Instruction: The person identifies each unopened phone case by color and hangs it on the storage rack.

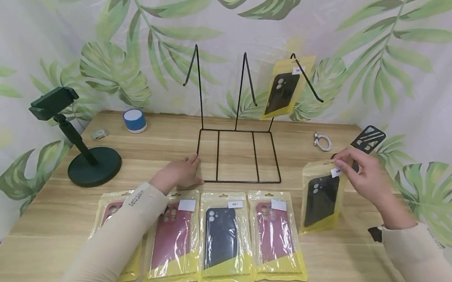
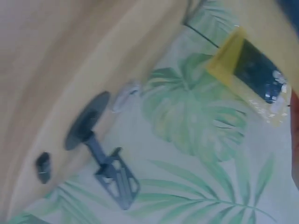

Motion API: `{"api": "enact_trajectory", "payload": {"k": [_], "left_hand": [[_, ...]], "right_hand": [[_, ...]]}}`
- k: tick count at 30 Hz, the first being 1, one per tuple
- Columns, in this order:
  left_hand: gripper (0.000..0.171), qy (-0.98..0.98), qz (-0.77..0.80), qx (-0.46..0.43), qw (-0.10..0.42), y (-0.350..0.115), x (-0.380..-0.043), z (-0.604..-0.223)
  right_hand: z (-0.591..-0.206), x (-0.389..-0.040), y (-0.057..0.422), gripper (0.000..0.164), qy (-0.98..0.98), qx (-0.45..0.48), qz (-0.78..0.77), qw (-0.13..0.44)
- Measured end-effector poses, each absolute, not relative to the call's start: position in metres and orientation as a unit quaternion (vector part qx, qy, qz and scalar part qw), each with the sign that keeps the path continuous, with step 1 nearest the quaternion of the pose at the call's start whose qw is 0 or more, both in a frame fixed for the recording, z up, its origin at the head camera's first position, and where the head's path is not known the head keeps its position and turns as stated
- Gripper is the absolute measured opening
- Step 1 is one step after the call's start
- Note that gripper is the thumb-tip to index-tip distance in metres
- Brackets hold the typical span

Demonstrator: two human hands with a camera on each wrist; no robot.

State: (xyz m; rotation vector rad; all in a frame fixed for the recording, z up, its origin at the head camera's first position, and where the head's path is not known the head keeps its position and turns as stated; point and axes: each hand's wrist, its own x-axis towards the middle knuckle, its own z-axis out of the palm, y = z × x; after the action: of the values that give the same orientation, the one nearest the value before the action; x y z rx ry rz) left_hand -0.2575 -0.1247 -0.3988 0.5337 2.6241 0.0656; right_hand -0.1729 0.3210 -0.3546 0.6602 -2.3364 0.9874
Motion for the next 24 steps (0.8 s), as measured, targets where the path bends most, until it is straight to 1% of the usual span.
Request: {"api": "enact_trajectory", "payload": {"k": [2, 5, 6, 9, 11, 12, 13, 16, 19, 22, 24], "left_hand": [[0.082, 0.954, 0.027, 0.193, 0.229, -0.125, -0.257, -0.398], [0.082, 0.954, 0.031, 0.194, 0.228, -0.125, -0.255, -0.397], [0.082, 0.954, 0.032, 0.194, 0.228, -0.125, -0.255, -0.397], [0.082, 0.954, 0.034, 0.195, 0.227, -0.125, -0.253, -0.395], [0.081, 0.954, 0.035, 0.194, 0.227, -0.125, -0.253, -0.394], [0.082, 0.954, 0.035, 0.194, 0.227, -0.125, -0.253, -0.394], [0.081, 0.954, 0.034, 0.194, 0.227, -0.125, -0.253, -0.394], [0.081, 0.953, 0.032, 0.192, 0.23, -0.125, -0.253, -0.395], [0.081, 0.953, 0.028, 0.191, 0.234, -0.124, -0.254, -0.395], [0.081, 0.952, 0.029, 0.189, 0.237, -0.124, -0.254, -0.395], [0.08, 0.953, 0.03, 0.189, 0.237, -0.124, -0.254, -0.395]], "right_hand": [[-0.348, -0.174, 0.318, 0.013, -0.839, 0.268, 0.378, 0.286], [-0.34, -0.178, 0.315, 0.008, -0.806, 0.306, 0.389, 0.326], [-0.338, -0.18, 0.314, 0.009, -0.796, 0.316, 0.393, 0.336], [-0.328, -0.185, 0.309, 0.029, -0.781, 0.323, 0.388, 0.368], [-0.321, -0.189, 0.304, 0.038, -0.776, 0.316, 0.384, 0.387], [-0.316, -0.191, 0.302, 0.039, -0.777, 0.31, 0.38, 0.394], [-0.312, -0.193, 0.3, 0.037, -0.778, 0.303, 0.376, 0.401], [-0.3, -0.199, 0.292, 0.021, -0.781, 0.281, 0.367, 0.419], [-0.286, -0.203, 0.281, 0.008, -0.784, 0.264, 0.362, 0.43], [-0.274, -0.206, 0.269, 0.004, -0.783, 0.256, 0.364, 0.434], [-0.27, -0.211, 0.265, 0.005, -0.782, 0.254, 0.368, 0.433]]}}
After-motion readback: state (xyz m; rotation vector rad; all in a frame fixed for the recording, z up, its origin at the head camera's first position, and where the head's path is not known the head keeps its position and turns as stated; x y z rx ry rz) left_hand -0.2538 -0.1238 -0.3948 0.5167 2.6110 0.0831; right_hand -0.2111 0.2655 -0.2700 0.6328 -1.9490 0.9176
